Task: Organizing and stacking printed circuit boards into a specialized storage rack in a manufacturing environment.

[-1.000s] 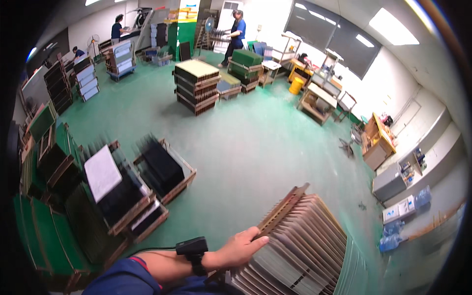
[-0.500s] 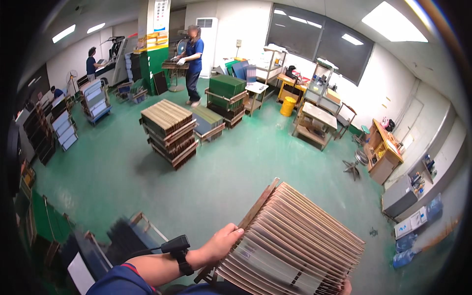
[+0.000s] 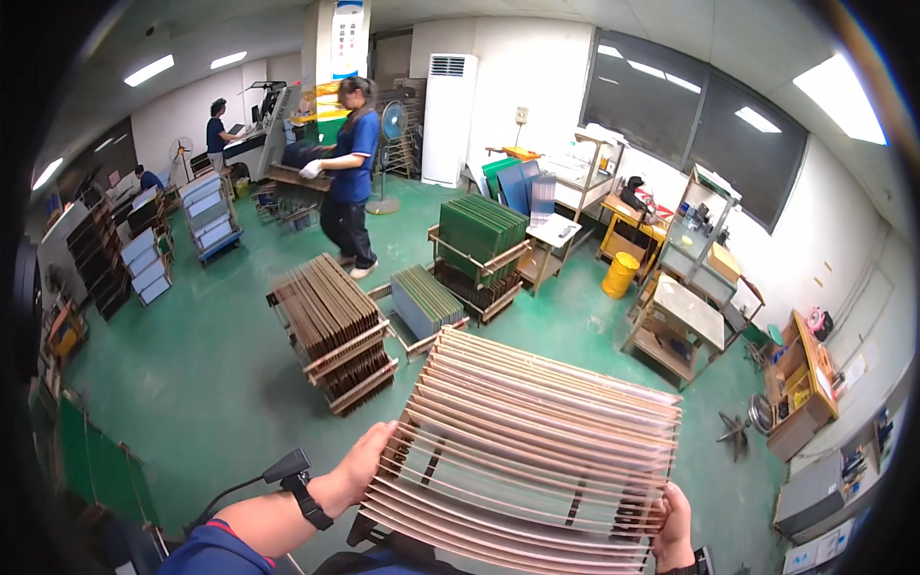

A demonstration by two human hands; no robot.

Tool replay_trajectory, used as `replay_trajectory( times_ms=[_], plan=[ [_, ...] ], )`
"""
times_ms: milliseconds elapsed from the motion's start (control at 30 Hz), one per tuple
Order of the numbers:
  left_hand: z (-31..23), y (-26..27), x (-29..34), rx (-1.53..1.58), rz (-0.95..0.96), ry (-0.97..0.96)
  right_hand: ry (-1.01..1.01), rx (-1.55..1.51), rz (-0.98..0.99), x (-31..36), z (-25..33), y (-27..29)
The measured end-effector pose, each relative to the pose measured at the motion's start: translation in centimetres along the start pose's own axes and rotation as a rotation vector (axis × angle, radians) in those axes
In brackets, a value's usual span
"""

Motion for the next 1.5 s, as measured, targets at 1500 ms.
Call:
replay_trajectory(
  times_ms=[1500],
  plan=[
    [-34.3,41.5,-114.3,-0.824,-0.417,-0.07,-0.804,-0.245,0.07,-82.8,-26.9,-78.3]
  ],
)
Point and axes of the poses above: each hand's wrist, its own x-axis away from the middle knuckle, its own y-axis out of the back of the hand, z = x × y, the point moved 8 cm from there along -x, towards the middle knuckle, and after that the axes turned 3 degrees about -y, right-handed, at the moved point
